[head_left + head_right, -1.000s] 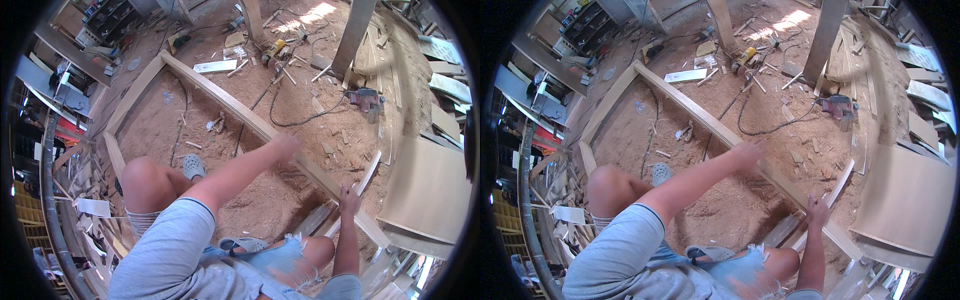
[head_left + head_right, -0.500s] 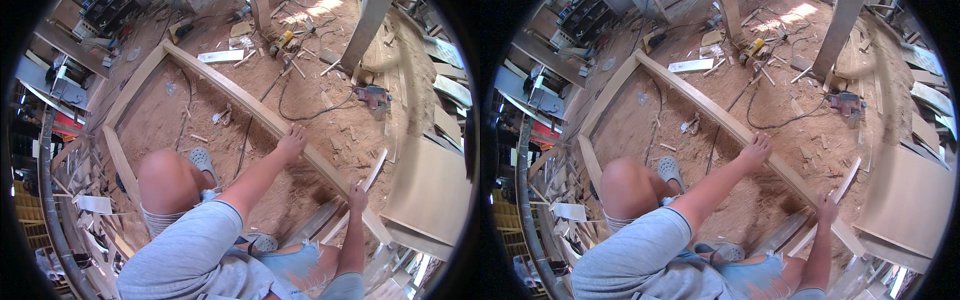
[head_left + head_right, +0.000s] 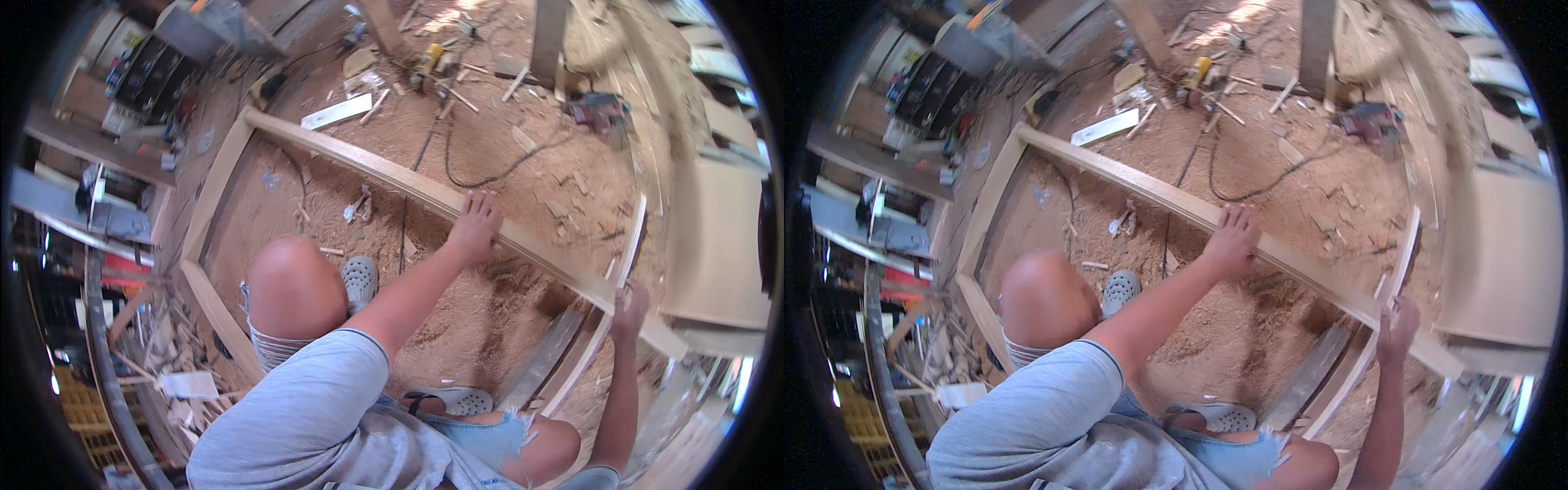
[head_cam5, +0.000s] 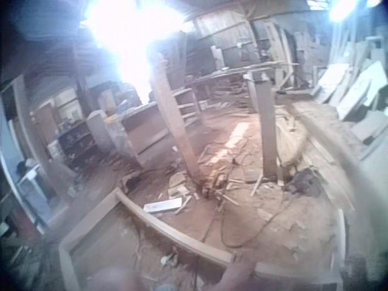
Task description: The person assembles a wooden frame by hammering nails into wooden pieces using a hatchet and fitting wooden boards together by hand.
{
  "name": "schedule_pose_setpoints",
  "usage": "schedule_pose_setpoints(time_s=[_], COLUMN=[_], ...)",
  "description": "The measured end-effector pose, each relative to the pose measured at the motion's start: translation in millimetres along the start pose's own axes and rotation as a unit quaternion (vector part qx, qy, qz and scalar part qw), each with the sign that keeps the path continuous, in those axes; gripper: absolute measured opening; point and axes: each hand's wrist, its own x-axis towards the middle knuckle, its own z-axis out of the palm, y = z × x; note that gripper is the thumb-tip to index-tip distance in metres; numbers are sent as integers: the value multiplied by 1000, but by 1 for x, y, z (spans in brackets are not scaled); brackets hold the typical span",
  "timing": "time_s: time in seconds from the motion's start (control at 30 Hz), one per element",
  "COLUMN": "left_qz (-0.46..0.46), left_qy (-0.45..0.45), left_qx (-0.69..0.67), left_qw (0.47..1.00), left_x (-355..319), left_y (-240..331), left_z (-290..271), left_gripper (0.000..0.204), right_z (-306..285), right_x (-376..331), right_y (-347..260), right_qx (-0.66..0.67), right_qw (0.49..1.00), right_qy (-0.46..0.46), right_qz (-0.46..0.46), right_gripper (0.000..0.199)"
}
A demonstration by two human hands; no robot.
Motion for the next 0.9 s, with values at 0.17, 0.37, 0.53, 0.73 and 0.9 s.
schedule_pose_setpoints(time_s=[0.17,0.37,0.53,0.73,0.9], left_qz=[21,19,85,142,310], left_qy=[32,2,75,23,43], left_qx=[-24,13,-12,-26,-378], left_qw=[999,1000,993,989,871], left_x=[4,7,14,19,-36], left_y=[6,25,47,52,165], left_z=[13,6,15,24,-49], left_gripper=[99,99,98,103,38], right_z=[-30,0,21,27,30], right_x=[-154,-285,-301,-303,-296], right_y=[7,-67,-105,-98,-104], right_qx=[-65,-47,-80,-134,-128], right_qw=[978,867,827,855,855], right_qy=[10,-5,-39,1,15], right_qz=[200,496,556,501,502], right_gripper=[47,70,78,66,59])
